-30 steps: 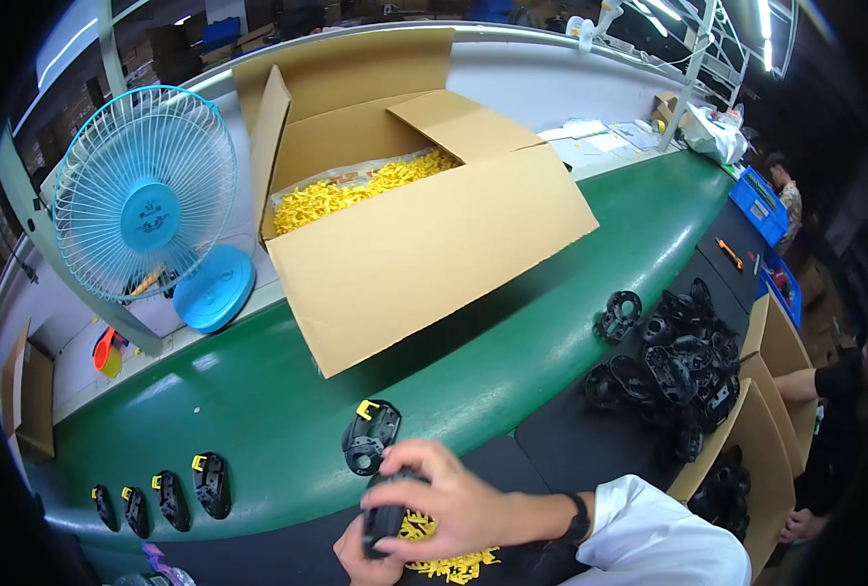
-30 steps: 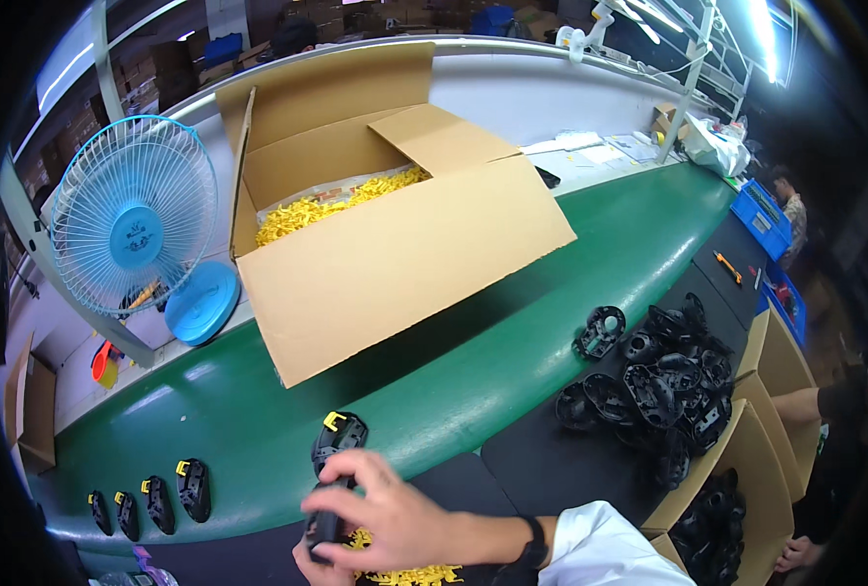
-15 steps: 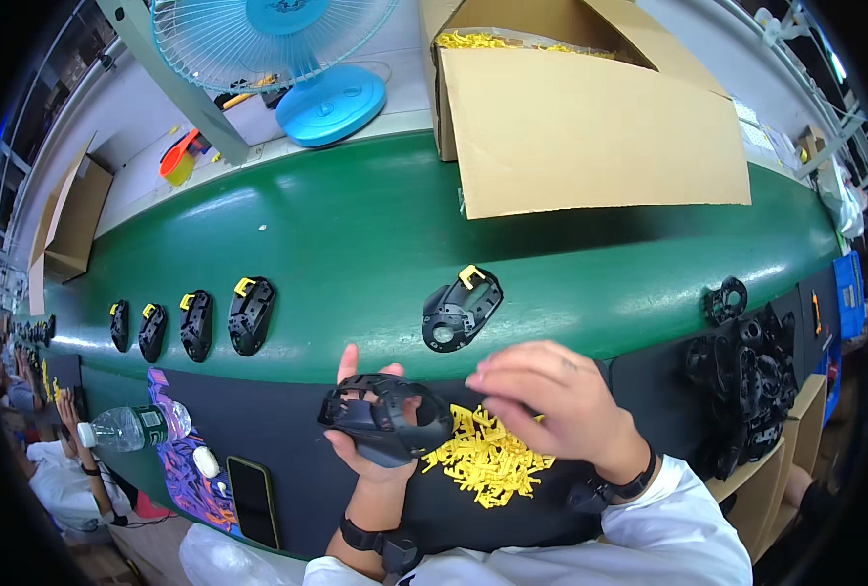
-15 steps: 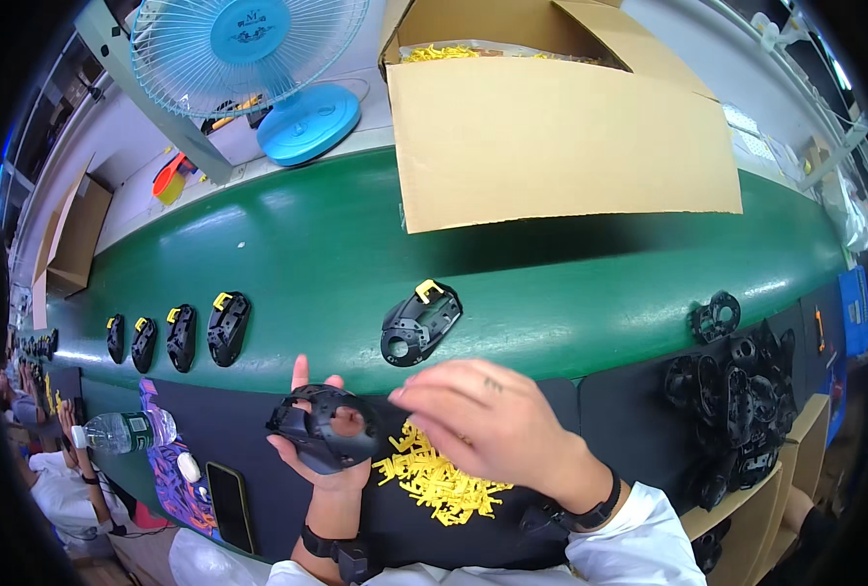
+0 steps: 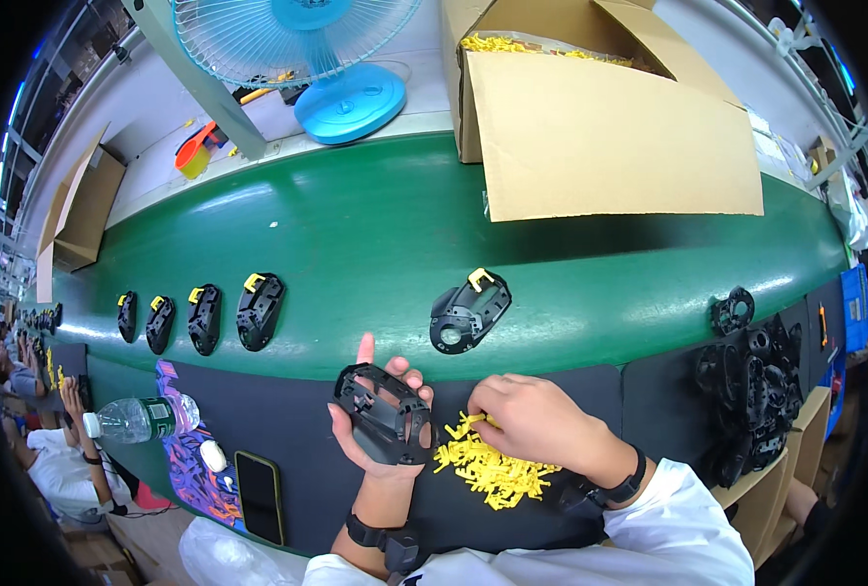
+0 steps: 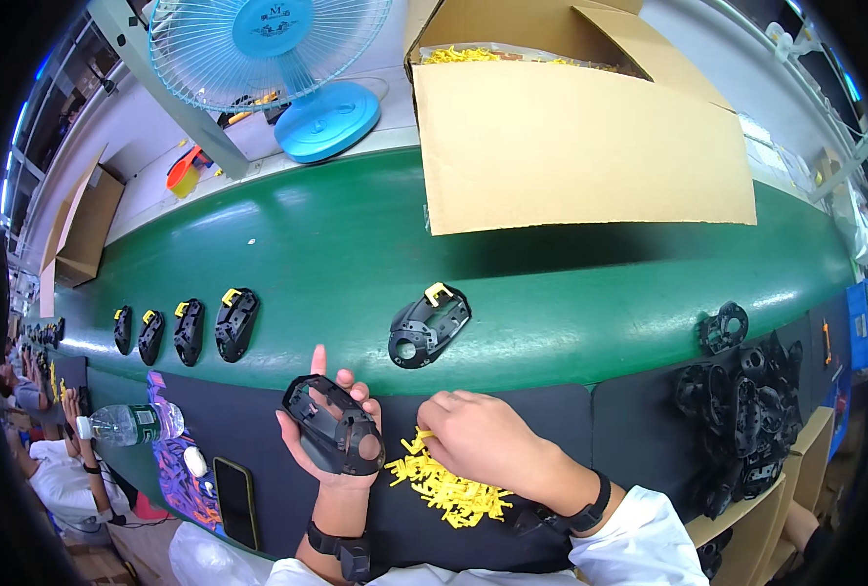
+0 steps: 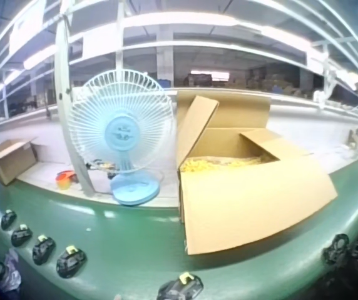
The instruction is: Insert yellow plastic clips into black electronic housing components on an assembly line.
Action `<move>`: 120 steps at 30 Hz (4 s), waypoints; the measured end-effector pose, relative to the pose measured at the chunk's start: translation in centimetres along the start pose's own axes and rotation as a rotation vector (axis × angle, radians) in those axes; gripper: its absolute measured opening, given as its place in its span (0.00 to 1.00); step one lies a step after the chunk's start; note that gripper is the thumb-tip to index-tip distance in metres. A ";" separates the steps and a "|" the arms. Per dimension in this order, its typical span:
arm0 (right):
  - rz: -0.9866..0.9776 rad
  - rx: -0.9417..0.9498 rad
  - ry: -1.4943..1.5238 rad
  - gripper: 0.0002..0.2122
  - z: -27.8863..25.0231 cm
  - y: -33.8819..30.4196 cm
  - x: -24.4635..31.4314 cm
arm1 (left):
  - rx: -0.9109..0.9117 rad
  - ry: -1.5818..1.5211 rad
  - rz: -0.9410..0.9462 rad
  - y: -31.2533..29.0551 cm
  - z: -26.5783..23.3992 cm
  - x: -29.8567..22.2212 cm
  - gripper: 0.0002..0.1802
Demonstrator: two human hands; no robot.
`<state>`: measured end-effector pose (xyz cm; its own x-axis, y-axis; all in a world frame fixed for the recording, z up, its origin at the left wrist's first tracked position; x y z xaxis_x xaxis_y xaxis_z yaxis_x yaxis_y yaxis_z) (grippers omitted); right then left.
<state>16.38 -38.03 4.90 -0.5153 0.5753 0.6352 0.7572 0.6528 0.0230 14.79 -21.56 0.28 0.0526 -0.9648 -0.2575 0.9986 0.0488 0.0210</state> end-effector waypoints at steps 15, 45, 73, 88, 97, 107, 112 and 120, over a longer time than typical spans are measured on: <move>-0.048 -0.184 0.685 0.11 -4.1 -1.6 2.1 | 0.318 0.978 0.308 -1.8 1.5 1.3 0.53; -0.194 -0.094 0.698 0.13 -4.4 -2.8 1.2 | 0.405 1.057 0.295 -2.6 1.6 3.0 0.50; -0.355 -0.274 0.211 0.14 -5.5 -5.5 3.2 | 0.297 1.031 0.459 -3.2 2.1 5.3 0.45; 0.152 -0.522 -0.100 0.29 -6.2 -3.5 -8.3 | 0.152 1.219 0.154 -1.4 1.2 6.2 0.44; 0.405 -0.526 -0.136 0.30 -8.7 -6.0 -13.0 | 0.191 1.182 0.178 -1.8 0.8 5.5 0.31; 1.215 -0.578 -0.414 0.29 -14.4 -15.6 -18.2 | 0.226 1.168 0.147 -1.9 0.7 5.8 0.27; 1.102 -0.359 -0.313 0.30 -13.3 -13.6 -19.4 | 0.212 1.190 0.178 -1.7 0.9 5.7 0.26; 0.685 -0.493 -0.318 0.21 -11.3 -10.3 -18.3 | 0.209 1.180 0.163 -1.8 1.0 5.5 0.26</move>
<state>22.50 -60.83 1.74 0.0805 0.9175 0.3894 0.9876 -0.1261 0.0931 13.28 -27.18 -0.16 0.2609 -0.1161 -0.9584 0.9649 0.0000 0.2627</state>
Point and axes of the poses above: each hand's wrist, its own y-axis towards the middle knuckle, its own z-axis out of the palm, x = y × z, the point moved 4 cm from there along y, towards the middle knuckle, and after that the axes turned 2 degrees about x, right-handed, at the moved point
